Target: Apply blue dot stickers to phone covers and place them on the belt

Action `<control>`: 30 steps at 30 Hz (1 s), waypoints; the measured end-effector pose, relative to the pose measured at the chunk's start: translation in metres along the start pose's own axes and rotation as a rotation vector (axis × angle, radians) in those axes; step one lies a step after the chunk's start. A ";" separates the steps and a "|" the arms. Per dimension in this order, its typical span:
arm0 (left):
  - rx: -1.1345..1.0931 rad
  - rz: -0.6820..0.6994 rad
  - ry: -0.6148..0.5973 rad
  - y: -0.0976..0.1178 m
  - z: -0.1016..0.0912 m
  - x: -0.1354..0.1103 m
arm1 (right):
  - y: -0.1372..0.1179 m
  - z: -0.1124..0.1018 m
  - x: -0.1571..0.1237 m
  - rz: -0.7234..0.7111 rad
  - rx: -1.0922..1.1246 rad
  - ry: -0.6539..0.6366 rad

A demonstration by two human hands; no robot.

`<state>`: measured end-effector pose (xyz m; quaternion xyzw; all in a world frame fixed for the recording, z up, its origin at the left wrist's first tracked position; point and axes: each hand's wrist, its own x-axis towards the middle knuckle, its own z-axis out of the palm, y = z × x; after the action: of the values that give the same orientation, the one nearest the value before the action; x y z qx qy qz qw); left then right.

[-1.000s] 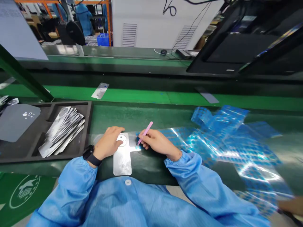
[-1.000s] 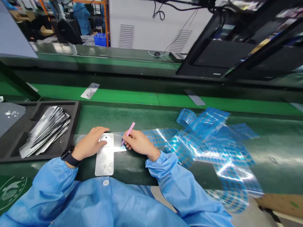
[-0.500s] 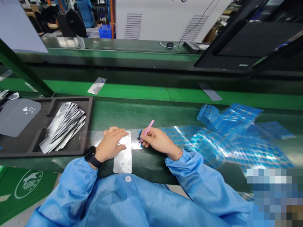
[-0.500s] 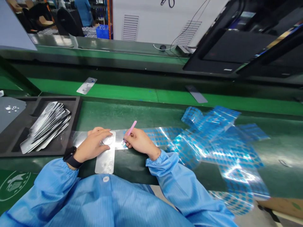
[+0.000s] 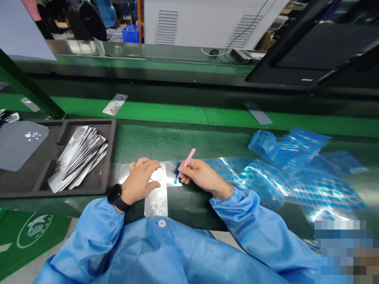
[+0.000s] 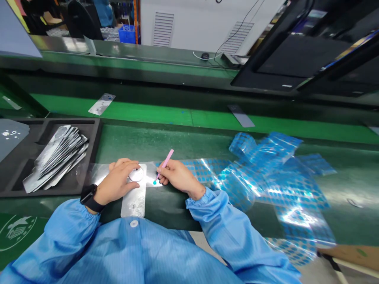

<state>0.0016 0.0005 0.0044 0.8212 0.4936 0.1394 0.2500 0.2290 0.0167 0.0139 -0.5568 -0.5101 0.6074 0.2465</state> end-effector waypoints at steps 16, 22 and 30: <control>0.020 -0.014 0.031 0.000 0.004 -0.001 | -0.020 0.038 0.025 0.046 -0.060 0.113; 0.025 0.022 0.058 -0.001 0.005 -0.003 | -0.023 0.037 0.022 0.064 -0.072 0.133; 0.035 0.028 0.059 -0.002 0.006 -0.003 | -0.021 0.038 0.024 0.039 -0.124 0.114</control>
<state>0.0020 -0.0029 -0.0017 0.8278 0.4917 0.1582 0.2191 0.1823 0.0318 0.0177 -0.6143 -0.5211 0.5468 0.2283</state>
